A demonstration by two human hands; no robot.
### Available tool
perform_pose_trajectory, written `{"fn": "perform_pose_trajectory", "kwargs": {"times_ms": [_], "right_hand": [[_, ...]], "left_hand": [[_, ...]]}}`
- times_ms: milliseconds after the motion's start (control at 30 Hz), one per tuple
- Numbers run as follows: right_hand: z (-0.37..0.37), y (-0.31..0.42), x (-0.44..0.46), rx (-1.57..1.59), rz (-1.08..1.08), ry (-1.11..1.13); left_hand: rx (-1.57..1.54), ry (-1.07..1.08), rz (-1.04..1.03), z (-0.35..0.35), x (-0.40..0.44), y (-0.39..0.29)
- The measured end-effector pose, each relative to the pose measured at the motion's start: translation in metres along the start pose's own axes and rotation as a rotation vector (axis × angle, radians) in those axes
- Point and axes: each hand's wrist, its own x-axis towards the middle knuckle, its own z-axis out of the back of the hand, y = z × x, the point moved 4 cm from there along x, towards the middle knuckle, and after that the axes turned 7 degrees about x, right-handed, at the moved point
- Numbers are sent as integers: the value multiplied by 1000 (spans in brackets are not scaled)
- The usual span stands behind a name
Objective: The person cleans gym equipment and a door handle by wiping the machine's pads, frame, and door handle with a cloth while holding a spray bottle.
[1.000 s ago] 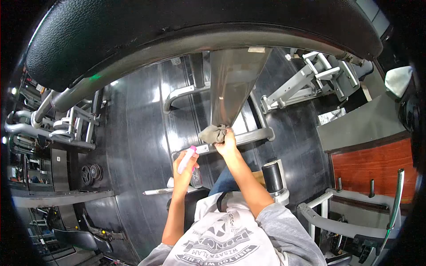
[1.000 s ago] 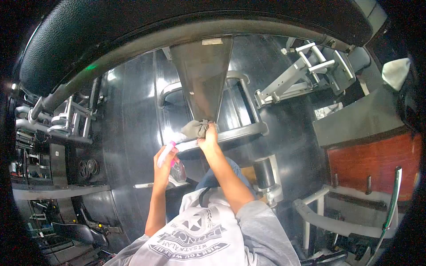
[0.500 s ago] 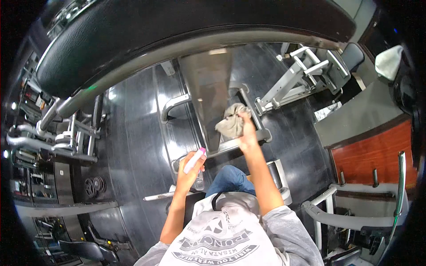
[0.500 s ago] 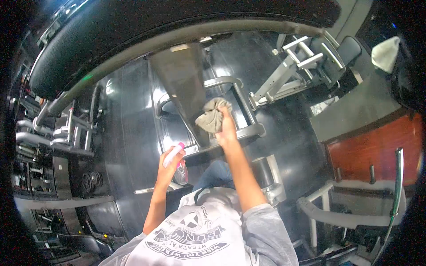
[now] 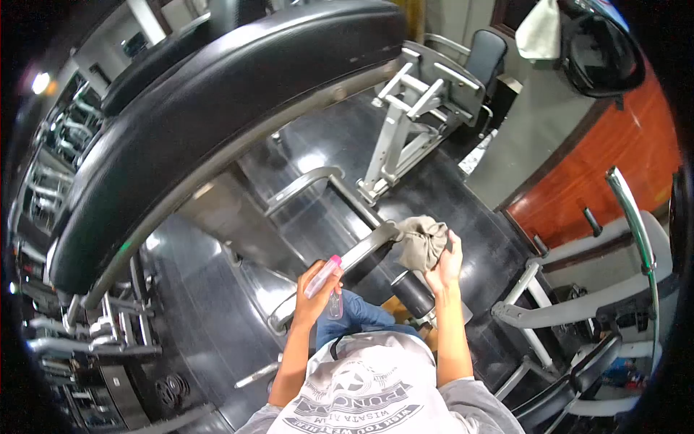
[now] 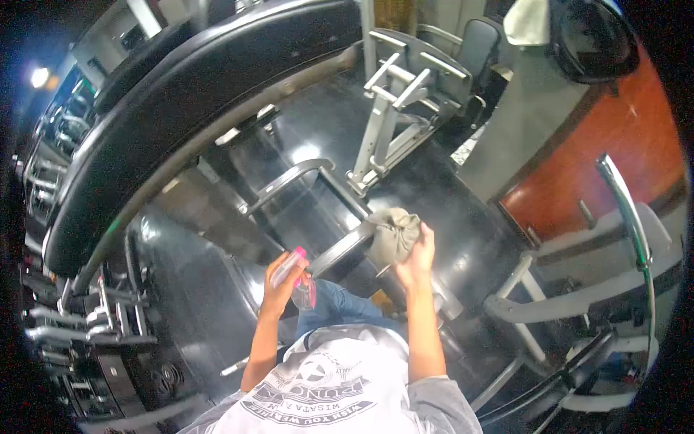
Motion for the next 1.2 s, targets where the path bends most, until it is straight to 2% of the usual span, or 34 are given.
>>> {"fn": "perform_pose_trajectory", "kwargs": {"times_ms": [100,167,367,500,533,700,767,833,967,1033,1100,1200], "right_hand": [[45,24,-7,10,86,-104],[47,36,-20,18,112,-152],[66,50,-31,70,221,-302],[50,57,-22,87,279,-297],[52,58,-16,134,257,-217],[41,71,10,84,314,-207],[21,73,21,140,285,-135],[12,74,31,202,317,-189],[6,78,43,177,423,-77],[8,80,45,136,488,-209],[1,83,44,165,486,-214],[1,92,44,113,536,-217]], "left_hand": [[-4,87,34,-21,17,-4],[68,188,-22,-33,29,-3],[45,388,29,-68,73,-5],[12,521,26,-90,115,-5],[36,556,-11,-96,127,-8],[90,656,-49,-126,179,-24],[76,701,-70,-135,197,-31],[118,765,-146,-144,210,-47],[135,828,-175,-159,234,-48],[130,824,-253,-166,244,-40],[217,799,-397,-172,251,-44],[222,839,-464,-182,258,-55]]}}
